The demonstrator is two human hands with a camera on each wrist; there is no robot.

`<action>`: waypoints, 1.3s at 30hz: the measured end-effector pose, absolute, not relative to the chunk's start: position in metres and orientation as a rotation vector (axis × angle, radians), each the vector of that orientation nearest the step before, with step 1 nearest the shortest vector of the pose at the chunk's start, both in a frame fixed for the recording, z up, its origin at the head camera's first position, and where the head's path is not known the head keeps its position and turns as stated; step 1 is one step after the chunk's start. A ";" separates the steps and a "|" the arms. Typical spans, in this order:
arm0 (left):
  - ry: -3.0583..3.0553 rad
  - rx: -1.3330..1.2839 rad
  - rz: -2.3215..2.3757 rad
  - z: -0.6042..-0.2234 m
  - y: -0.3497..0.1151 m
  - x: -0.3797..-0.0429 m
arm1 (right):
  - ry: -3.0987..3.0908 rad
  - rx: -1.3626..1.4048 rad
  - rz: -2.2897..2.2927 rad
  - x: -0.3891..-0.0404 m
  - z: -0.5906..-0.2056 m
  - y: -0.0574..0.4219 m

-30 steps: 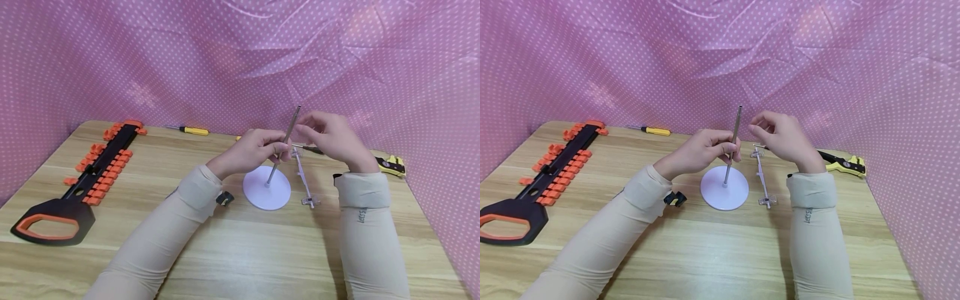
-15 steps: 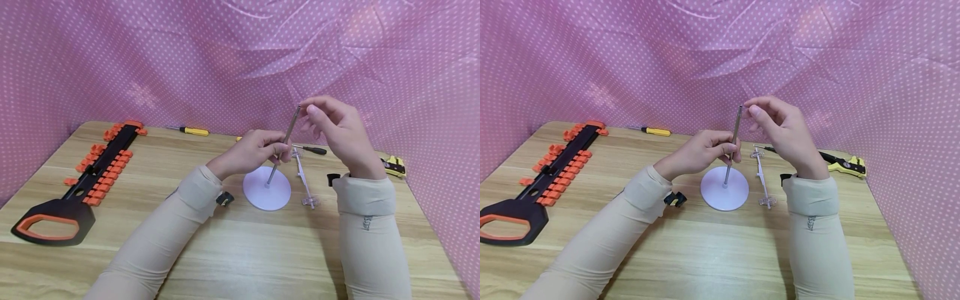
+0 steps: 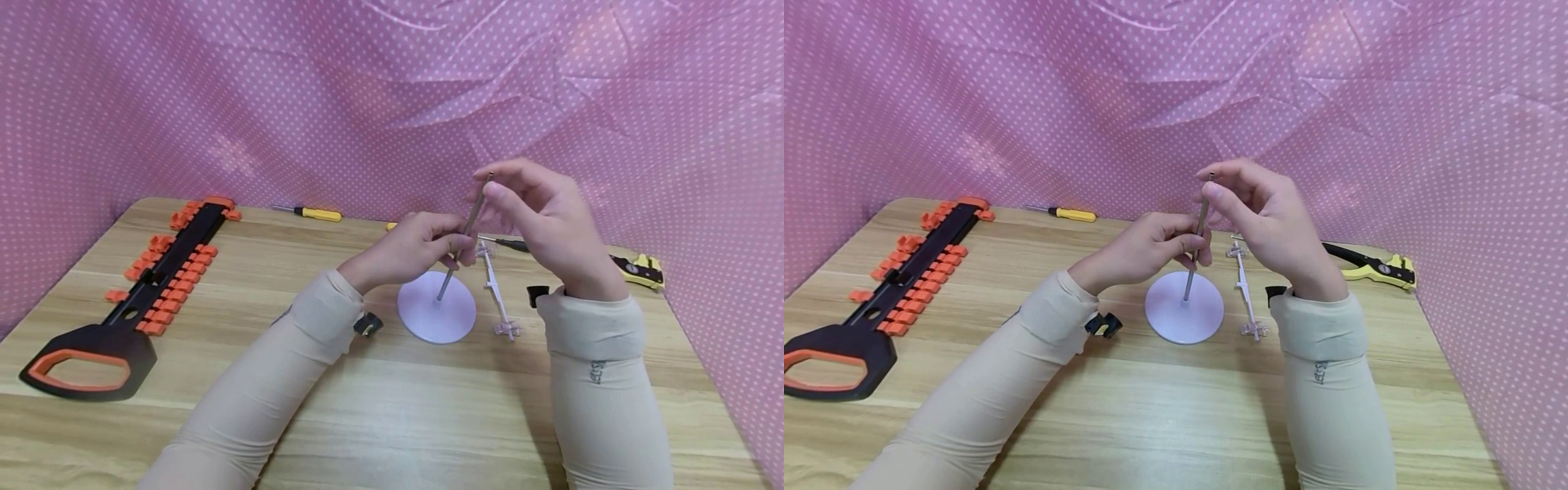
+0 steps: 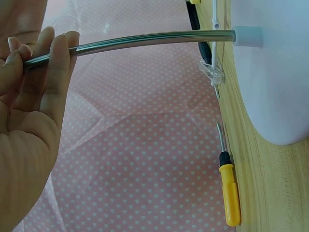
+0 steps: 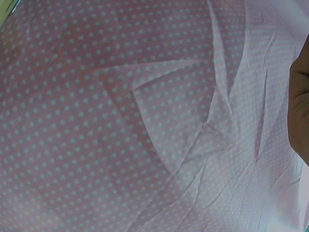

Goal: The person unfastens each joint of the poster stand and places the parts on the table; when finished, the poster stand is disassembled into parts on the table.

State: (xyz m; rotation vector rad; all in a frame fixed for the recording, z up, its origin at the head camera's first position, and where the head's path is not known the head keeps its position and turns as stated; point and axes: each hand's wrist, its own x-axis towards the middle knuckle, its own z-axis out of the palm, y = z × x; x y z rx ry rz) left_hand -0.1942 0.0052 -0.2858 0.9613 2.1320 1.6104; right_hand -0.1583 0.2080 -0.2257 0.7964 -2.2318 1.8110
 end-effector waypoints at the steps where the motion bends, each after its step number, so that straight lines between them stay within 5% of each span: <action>1: 2.133 0.963 1.608 -0.286 0.005 -0.194 | -2.230 0.798 1.812 -0.158 -0.226 0.207; 39: 2.391 1.051 0.941 -0.307 -0.001 -0.207 | -2.314 0.733 1.510 -0.159 -0.228 0.201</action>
